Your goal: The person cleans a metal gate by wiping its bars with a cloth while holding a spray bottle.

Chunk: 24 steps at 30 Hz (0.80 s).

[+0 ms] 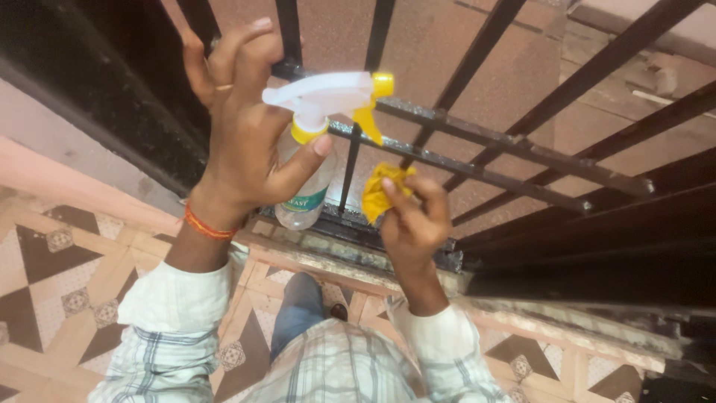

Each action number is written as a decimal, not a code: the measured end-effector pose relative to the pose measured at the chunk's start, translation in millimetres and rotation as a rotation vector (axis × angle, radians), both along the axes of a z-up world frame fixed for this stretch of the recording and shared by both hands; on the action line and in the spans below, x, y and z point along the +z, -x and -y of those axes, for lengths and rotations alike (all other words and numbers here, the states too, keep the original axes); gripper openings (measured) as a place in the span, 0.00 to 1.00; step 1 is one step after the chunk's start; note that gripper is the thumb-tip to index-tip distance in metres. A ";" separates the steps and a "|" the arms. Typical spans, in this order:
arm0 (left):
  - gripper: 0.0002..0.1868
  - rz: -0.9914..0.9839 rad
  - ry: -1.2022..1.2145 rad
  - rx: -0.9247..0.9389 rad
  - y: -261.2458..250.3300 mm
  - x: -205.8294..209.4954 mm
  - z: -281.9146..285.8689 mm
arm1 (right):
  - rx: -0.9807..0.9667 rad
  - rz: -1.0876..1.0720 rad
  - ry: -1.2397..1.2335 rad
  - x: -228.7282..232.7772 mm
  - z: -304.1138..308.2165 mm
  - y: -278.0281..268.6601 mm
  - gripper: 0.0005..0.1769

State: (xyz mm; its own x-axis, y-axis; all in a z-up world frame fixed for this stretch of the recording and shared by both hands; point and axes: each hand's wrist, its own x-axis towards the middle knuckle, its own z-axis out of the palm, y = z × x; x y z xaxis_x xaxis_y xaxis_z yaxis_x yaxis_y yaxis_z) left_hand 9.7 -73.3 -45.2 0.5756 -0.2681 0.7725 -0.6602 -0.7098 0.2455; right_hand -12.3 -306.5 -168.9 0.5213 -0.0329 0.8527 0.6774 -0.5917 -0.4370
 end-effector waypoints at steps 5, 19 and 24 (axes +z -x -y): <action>0.23 0.067 -0.040 0.044 -2.2 -5.5 1.2 | -0.026 -0.059 0.032 -64.5 -2.2 1.4 0.21; 0.22 0.048 -0.020 -0.041 -5.0 -7.4 -13.7 | 0.013 -0.008 -0.070 -4.8 -1.8 -3.6 0.22; 0.20 0.058 -0.013 -0.031 -5.1 -6.8 -12.7 | -0.005 0.028 -0.055 -44.9 -9.8 -7.4 0.21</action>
